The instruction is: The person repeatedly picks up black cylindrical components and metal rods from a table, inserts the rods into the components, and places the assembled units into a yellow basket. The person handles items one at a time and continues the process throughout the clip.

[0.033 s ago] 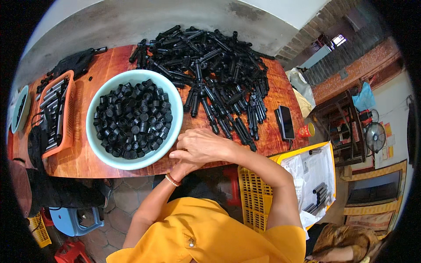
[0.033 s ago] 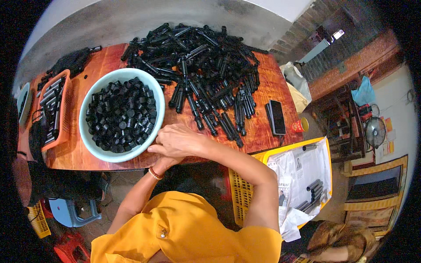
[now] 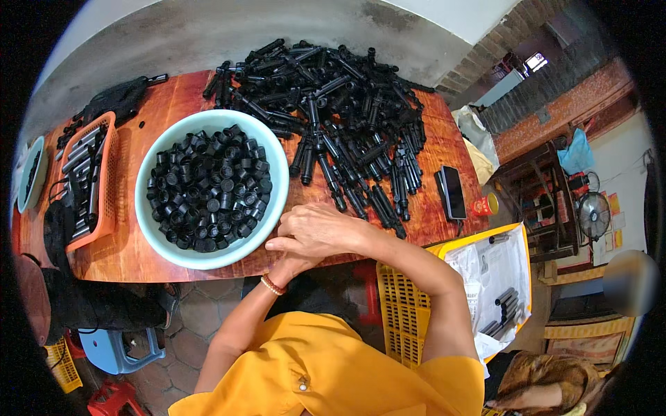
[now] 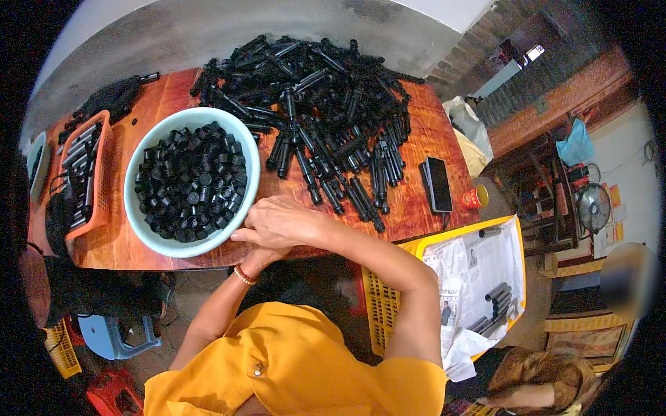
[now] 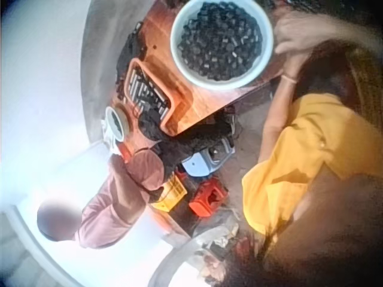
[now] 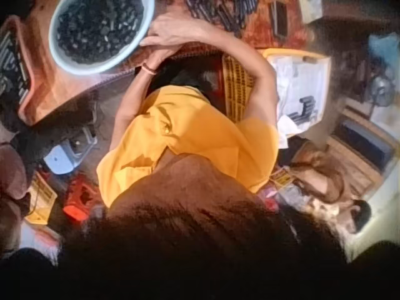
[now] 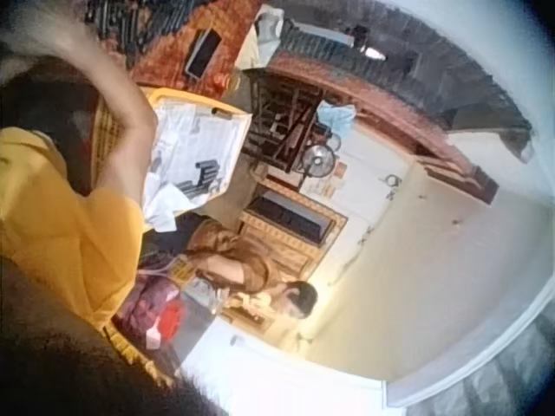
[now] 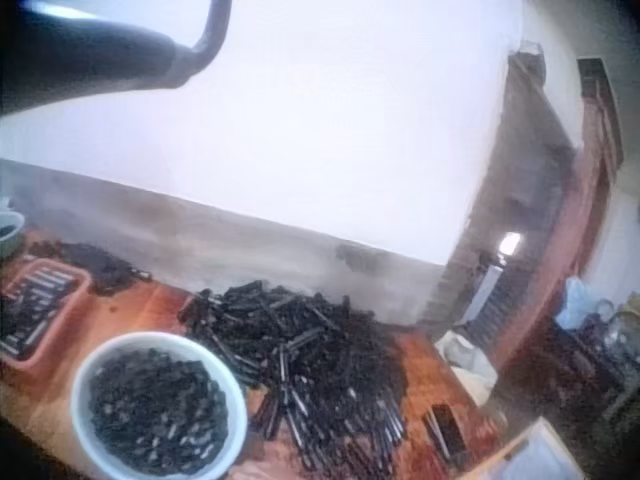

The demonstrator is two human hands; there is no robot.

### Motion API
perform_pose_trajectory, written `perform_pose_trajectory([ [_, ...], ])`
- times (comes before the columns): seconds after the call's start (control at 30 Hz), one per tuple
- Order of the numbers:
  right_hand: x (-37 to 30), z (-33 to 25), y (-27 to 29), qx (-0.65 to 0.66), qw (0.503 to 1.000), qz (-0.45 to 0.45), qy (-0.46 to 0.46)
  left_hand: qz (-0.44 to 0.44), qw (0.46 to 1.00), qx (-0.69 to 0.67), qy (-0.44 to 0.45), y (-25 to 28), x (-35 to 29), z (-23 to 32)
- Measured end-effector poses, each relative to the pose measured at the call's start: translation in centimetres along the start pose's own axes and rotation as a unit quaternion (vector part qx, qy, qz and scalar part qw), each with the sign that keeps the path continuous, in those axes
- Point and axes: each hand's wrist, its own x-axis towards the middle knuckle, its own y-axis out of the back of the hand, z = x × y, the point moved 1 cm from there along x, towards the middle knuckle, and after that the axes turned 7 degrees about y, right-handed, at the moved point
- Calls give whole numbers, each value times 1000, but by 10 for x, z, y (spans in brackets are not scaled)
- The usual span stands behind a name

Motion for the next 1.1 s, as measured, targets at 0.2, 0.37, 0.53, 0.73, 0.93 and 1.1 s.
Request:
perform_pose_trajectory([
  [0.2,7,5,-4,0,999,41,-13,-6,1000,6,11,-1,-2,-7],
  [0.37,6,9,-17,-22,997,67,-30,-17,1000,2,16,-5,-2,-8],
  [0.53,4,7,-14,-32,997,48,-50,-21,1000,10,18,-4,-1,-5],
  [0.73,1,5,-13,-23,998,45,-49,-18,999,31,15,6,5,-2],
  [0.93,-6,2,-14,-20,994,103,19,-14,999,48,5,13,22,-3],
  [1.1,-9,3,-10,-3,997,70,40,-20,998,53,7,12,29,-3],
])
